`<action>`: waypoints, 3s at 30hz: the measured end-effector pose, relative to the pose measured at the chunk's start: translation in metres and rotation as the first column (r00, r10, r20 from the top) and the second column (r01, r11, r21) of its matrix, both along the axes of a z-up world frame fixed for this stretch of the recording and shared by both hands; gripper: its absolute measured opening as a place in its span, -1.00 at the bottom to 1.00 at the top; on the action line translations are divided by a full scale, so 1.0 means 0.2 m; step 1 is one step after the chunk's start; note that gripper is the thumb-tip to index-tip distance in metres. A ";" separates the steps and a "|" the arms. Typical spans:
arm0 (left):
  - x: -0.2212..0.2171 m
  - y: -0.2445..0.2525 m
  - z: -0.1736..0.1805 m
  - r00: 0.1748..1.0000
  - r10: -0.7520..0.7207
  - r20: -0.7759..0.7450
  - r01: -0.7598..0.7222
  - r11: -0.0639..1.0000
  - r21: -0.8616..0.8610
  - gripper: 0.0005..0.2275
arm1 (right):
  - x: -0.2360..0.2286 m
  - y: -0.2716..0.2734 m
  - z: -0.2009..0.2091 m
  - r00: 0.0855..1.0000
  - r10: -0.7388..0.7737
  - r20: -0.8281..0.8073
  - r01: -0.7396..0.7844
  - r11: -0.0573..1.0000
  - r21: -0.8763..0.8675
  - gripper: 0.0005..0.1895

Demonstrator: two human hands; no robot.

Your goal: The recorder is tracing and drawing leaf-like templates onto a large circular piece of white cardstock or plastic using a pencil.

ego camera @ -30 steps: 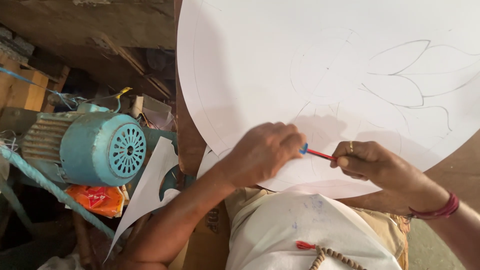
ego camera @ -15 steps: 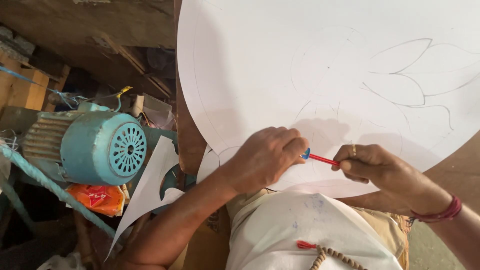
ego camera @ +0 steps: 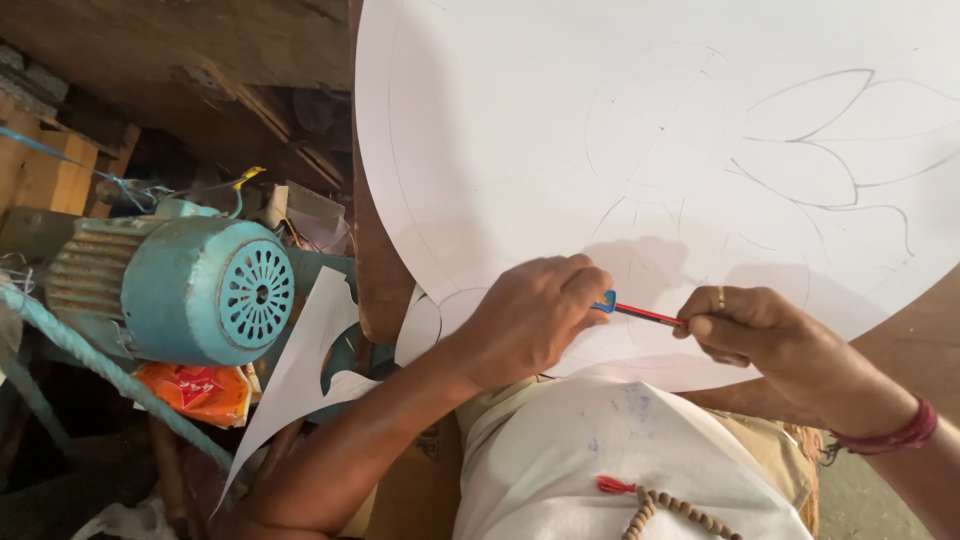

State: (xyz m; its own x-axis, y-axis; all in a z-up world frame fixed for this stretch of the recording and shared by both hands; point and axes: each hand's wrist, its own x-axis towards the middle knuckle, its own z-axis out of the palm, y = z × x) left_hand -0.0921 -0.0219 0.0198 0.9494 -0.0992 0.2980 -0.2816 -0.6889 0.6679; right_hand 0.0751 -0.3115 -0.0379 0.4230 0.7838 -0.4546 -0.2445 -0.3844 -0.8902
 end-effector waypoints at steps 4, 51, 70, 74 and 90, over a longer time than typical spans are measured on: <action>0.01 0.07 0.05 0.995 -0.034 0.092 0.026 0.995 0.091 -0.75 | -0.12 0.14 0.20 0.959 0.057 0.276 -0.059 0.998 -0.002 -0.86; -0.22 0.29 0.19 0.824 0.345 0.449 -0.418 0.906 0.072 -0.71 | -0.07 0.11 0.27 0.992 -0.097 0.081 0.095 0.995 0.036 -0.66; -0.08 0.05 0.15 0.956 0.126 0.266 -0.112 0.991 -0.069 -0.73 | -0.13 0.09 0.25 0.963 -0.082 0.257 0.072 0.996 0.048 -0.80; -0.08 0.05 0.15 0.964 0.133 0.230 -0.112 0.988 -0.106 -0.75 | -0.13 0.08 0.25 0.960 -0.090 0.264 0.084 0.996 0.035 -0.84; -0.03 -0.01 0.16 0.976 0.067 -0.206 -0.097 0.985 -0.141 -0.79 | -0.23 0.20 0.41 -0.150 0.019 0.988 -0.196 0.980 -0.048 -0.91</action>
State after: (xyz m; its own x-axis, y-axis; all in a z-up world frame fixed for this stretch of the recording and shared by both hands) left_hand -0.0976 -0.0248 0.0510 0.9942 0.0128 0.1065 -0.0783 -0.5919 0.8022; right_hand 0.0284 -0.2714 0.0434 0.2237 0.8669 0.4455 0.9746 -0.2026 -0.0952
